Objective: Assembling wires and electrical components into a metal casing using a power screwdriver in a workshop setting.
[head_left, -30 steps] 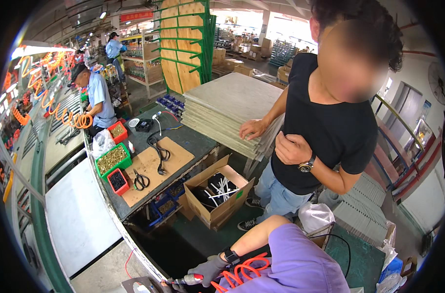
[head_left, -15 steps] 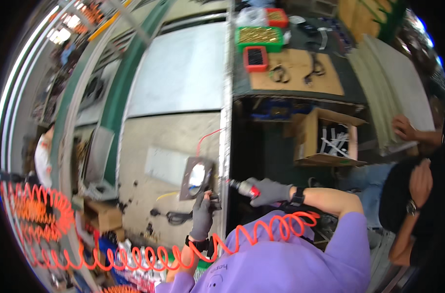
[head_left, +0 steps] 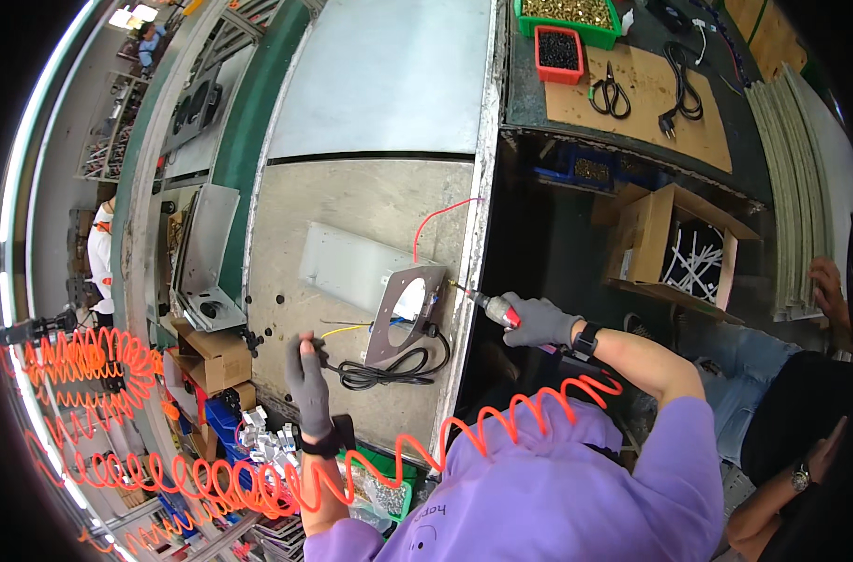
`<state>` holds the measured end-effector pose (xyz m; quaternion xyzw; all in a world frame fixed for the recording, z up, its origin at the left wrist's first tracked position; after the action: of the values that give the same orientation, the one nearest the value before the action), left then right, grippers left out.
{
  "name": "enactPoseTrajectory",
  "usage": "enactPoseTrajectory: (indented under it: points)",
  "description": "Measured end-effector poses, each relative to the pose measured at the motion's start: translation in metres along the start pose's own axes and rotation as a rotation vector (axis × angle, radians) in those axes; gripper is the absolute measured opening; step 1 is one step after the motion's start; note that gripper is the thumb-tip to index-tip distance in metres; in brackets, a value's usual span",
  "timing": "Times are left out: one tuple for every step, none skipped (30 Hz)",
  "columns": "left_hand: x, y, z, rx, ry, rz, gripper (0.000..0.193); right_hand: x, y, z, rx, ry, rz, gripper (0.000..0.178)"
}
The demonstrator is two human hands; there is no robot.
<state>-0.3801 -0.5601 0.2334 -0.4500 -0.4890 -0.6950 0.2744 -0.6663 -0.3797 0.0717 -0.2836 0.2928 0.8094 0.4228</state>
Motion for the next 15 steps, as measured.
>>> enactPoseTrajectory:
  points:
    - [-0.006, -0.007, -0.013, -0.092, -0.006, -0.086, 0.024, 0.002, 0.000, -0.001, -0.001, -0.003, -0.010, 0.065]
    - [-0.011, -0.017, -0.024, -0.185, -0.014, -0.171, 0.025, 0.002, 0.000, -0.003, 0.004, 0.001, -0.011, 0.065]
    - [-0.016, -0.027, -0.035, -0.197, -0.013, -0.173, 0.025, 0.003, 0.002, -0.005, 0.012, 0.002, -0.012, 0.065]
    - [-0.021, -0.043, -0.042, -0.322, 0.000, -0.161, 0.027, 0.000, 0.004, -0.005, 0.012, 0.001, -0.021, 0.065]
    - [-0.026, -0.059, -0.047, -0.446, 0.013, -0.149, 0.029, -0.004, 0.007, -0.003, -0.008, 0.000, -0.022, 0.065]
    - [-0.031, -0.072, -0.054, -0.460, 0.012, -0.152, 0.029, -0.004, 0.009, -0.003, -0.022, -0.007, -0.028, 0.065]
    - [-0.042, -0.088, -0.056, -0.553, 0.111, 0.031, 0.030, -0.002, 0.008, -0.005, -0.020, -0.011, -0.038, 0.065]
    - [-0.047, -0.103, -0.055, -0.642, 0.212, 0.214, 0.033, -0.001, 0.007, -0.008, -0.005, 0.025, -0.045, 0.062]
    - [-0.043, -0.113, -0.056, -0.650, 0.216, 0.213, 0.033, -0.001, 0.008, -0.009, 0.011, 0.058, -0.051, 0.058]
    - [-0.028, -0.123, -0.055, -0.720, 0.064, 0.072, 0.035, 0.000, 0.009, -0.010, 0.012, 0.053, -0.058, 0.058]
    - [-0.017, -0.130, -0.054, -0.784, -0.089, -0.069, 0.038, -0.001, 0.009, -0.010, 0.002, 0.059, -0.063, 0.058]
    - [-0.032, -0.137, -0.057, -0.788, 0.268, 0.274, 0.039, -0.001, 0.010, -0.010, -0.005, 0.065, -0.068, 0.058]
    - [-0.029, -0.141, -0.057, -0.794, 0.269, 0.274, 0.039, -0.001, 0.011, -0.010, -0.003, 0.061, -0.072, 0.058]
    - [-0.033, -0.147, -0.051, -0.788, 0.487, 0.473, 0.037, -0.002, 0.010, -0.010, -0.010, 0.067, -0.065, 0.059]
    - [-0.027, -0.154, -0.045, -0.768, 0.706, 0.671, 0.035, -0.003, 0.010, -0.010, -0.020, 0.074, -0.058, 0.060]
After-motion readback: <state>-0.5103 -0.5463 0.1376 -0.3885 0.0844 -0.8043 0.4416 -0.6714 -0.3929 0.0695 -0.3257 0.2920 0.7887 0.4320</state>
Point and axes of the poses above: each hand's wrist, its own z-axis away from the middle knuckle, its own y-axis out of the back of the hand, x = y × z, the point moved 6 cm from there along -z, towards the middle knuckle, and after that the axes turned 10 degrees about -x, right-handed, at the moved point
